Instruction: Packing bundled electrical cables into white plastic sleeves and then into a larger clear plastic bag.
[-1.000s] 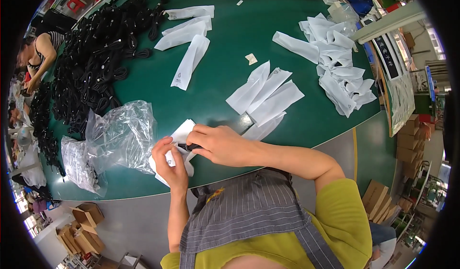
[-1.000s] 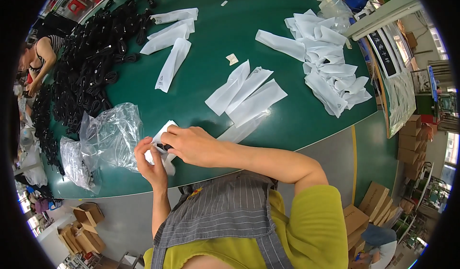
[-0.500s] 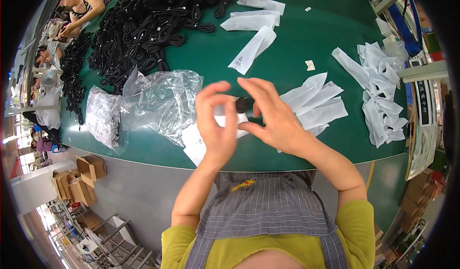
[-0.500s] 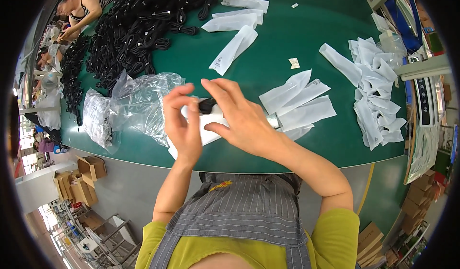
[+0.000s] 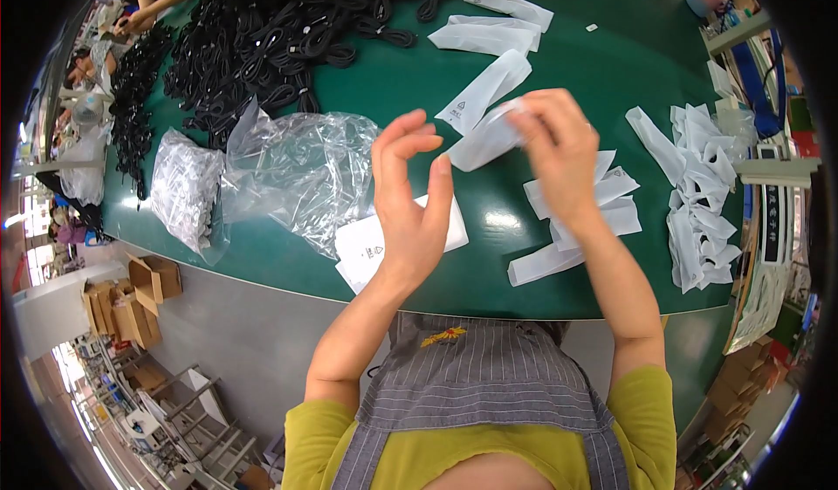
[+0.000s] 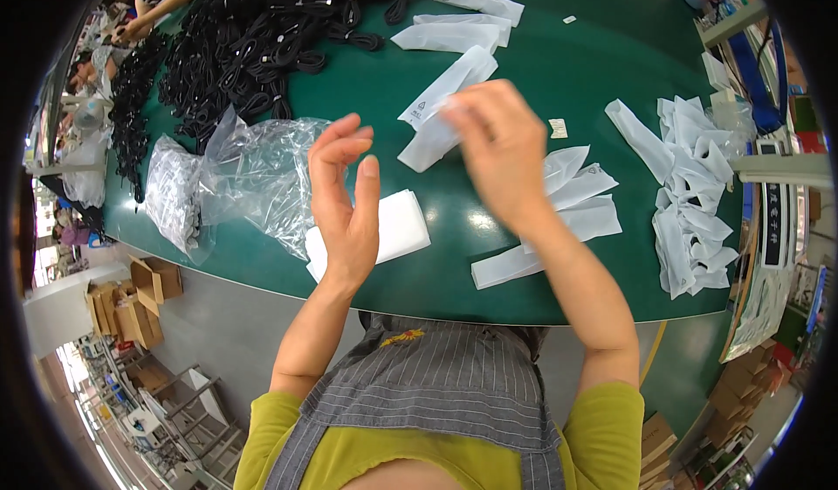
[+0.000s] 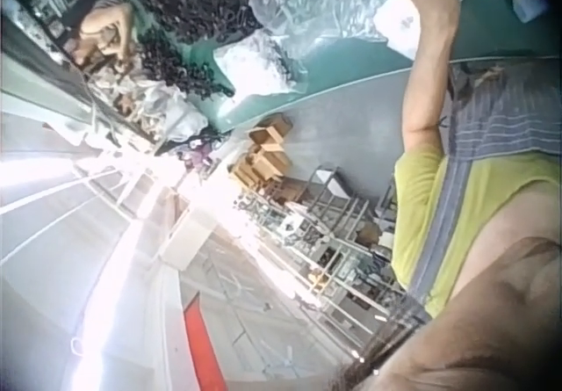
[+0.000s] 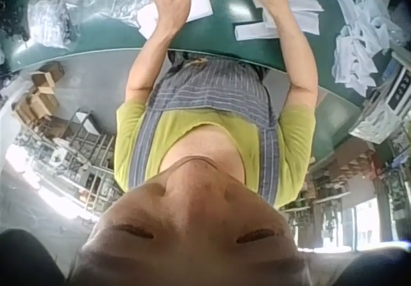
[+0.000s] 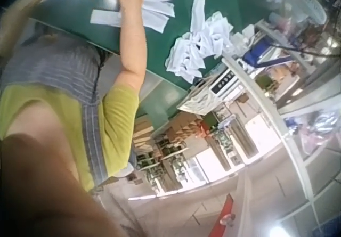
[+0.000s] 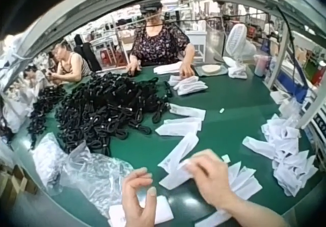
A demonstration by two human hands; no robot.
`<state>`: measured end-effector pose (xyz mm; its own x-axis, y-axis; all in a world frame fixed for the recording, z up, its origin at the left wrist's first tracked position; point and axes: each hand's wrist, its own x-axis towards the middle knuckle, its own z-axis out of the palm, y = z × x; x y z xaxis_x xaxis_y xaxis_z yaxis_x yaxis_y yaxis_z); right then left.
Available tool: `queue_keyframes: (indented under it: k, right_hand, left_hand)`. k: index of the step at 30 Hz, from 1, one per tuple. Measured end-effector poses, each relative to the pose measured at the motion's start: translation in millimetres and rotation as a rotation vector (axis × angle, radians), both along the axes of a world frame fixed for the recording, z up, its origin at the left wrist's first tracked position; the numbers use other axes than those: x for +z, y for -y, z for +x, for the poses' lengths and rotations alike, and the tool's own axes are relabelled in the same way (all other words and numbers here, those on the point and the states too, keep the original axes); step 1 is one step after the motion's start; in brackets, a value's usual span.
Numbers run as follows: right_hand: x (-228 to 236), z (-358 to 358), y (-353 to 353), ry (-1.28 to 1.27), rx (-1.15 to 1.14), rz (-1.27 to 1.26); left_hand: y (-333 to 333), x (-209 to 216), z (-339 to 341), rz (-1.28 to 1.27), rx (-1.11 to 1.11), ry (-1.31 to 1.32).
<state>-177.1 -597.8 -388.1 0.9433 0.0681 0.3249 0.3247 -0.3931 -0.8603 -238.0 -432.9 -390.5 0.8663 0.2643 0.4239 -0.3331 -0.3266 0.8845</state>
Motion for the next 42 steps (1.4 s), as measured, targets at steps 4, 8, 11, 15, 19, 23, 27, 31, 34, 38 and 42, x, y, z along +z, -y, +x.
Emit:
queue_keyframes:
  k: [4, 8, 11, 15, 19, 23, 27, 31, 34, 38, 42]
  right_hand:
    - [-57.1, 23.2, 70.2, 0.028, -0.083, -0.633]
    - [-67.8, 34.2, 28.2, 0.158, 0.296, -0.671]
    - [-99.0, 91.4, -4.5, 0.239, 0.262, -0.647]
    - [-102.0, 153.4, -38.3, 0.178, 0.099, -0.728]
    - [-87.6, 158.6, -86.6, 0.253, 0.07, -0.659]
    - [-115.6, 176.8, -143.8, 0.335, 0.029, -0.639]
    - [-106.1, 155.9, -136.6, 0.206, 0.069, -0.819]
    - [-55.9, 59.1, -63.0, -0.011, 0.356, -0.616]
    - [-35.6, -11.6, -4.7, -0.149, 0.483, -0.395]
    - [-36.6, -62.9, 20.4, -0.182, 0.378, -0.465]
    - [-43.7, -77.9, 30.4, -0.026, 0.316, -0.49]
  left_hand:
    - [-36.3, -30.2, -50.0, 0.276, -0.032, -0.181]
    - [-44.0, -66.4, -97.1, 0.467, -0.061, -0.242]
    - [-31.8, -72.6, -79.5, 0.596, -0.056, -0.237]
    - [-20.7, -75.2, -64.4, 0.713, -0.041, -0.276]
    - [-22.5, -84.9, -68.1, 0.746, -0.007, -0.234]
    - [-12.9, -95.9, -59.3, 0.746, 0.004, -0.135]
    - [-18.8, -96.7, -59.4, 0.709, 0.022, -0.131]
    - [-36.9, -89.0, -60.5, 0.643, 0.003, -0.148]
    - [-41.5, -87.7, -59.6, 0.684, -0.054, -0.17]
    - [-36.9, -90.4, -57.8, 0.602, -0.047, -0.148]
    - [-36.2, -89.8, -60.9, 0.636, 0.044, -0.13]
